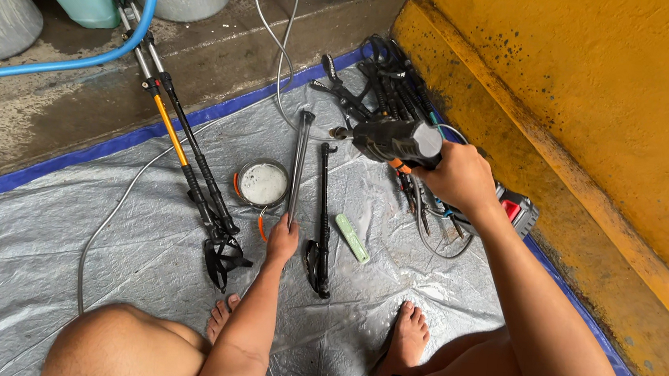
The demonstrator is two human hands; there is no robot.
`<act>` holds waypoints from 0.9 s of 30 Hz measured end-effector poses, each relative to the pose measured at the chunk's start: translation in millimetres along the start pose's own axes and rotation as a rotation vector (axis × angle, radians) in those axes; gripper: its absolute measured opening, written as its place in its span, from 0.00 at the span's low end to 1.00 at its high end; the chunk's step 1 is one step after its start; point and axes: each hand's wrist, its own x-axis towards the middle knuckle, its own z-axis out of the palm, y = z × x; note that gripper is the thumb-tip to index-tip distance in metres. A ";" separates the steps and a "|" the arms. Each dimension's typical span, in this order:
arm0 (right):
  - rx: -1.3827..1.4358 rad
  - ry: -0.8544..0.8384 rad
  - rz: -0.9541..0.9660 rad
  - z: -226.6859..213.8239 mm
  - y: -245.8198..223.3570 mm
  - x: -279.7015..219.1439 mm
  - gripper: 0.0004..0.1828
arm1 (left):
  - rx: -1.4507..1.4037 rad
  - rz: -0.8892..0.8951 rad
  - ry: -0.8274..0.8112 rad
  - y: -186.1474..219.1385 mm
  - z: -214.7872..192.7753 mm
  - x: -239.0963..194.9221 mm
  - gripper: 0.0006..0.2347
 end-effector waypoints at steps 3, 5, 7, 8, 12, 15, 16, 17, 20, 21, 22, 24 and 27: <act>-0.063 -0.041 0.024 14.2 8.2 9.0 0.30 | 0.184 0.113 0.108 -25.7 17.6 19.1 0.21; -0.074 -0.041 0.034 21.7 11.4 13.2 0.29 | 0.212 0.114 0.121 -27.3 18.3 17.3 0.21; -0.085 -0.047 0.043 23.8 10.0 13.6 0.28 | 0.241 0.110 0.134 -17.6 15.6 8.3 0.21; -0.087 -0.059 0.046 21.9 6.7 12.0 0.29 | 0.307 0.098 0.140 -7.1 12.3 0.1 0.22; -0.097 -0.067 0.038 26.6 13.1 20.7 0.29 | 0.460 0.051 0.071 11.8 6.2 -18.8 0.27; -0.090 -0.050 0.029 30.1 17.4 25.2 0.28 | 0.509 0.021 0.043 14.9 0.8 -28.6 0.28; -0.091 -0.053 0.031 27.3 15.8 23.2 0.28 | 0.509 0.019 0.040 21.7 -2.0 -33.4 0.28; -0.070 -0.063 0.031 24.7 13.9 21.5 0.28 | 0.576 0.001 0.056 28.4 -5.3 -37.2 0.28; -0.069 -0.076 0.031 25.2 14.4 24.1 0.28 | 0.619 0.053 -0.002 38.8 -2.0 -41.3 0.24; -0.091 -0.072 0.032 25.4 16.4 26.7 0.28 | 0.590 0.128 -0.072 42.4 2.8 -39.9 0.21; -0.092 -0.072 0.033 22.7 7.8 19.9 0.28 | 0.589 0.128 -0.074 33.1 18.3 -41.9 0.21; -0.085 -0.116 0.059 11.3 -10.7 13.4 0.27 | 0.542 0.247 -0.198 23.6 51.6 -29.5 0.19; -0.097 -0.111 0.043 22.9 0.1 19.0 0.27 | 0.415 0.210 -0.188 24.2 79.3 -28.1 0.22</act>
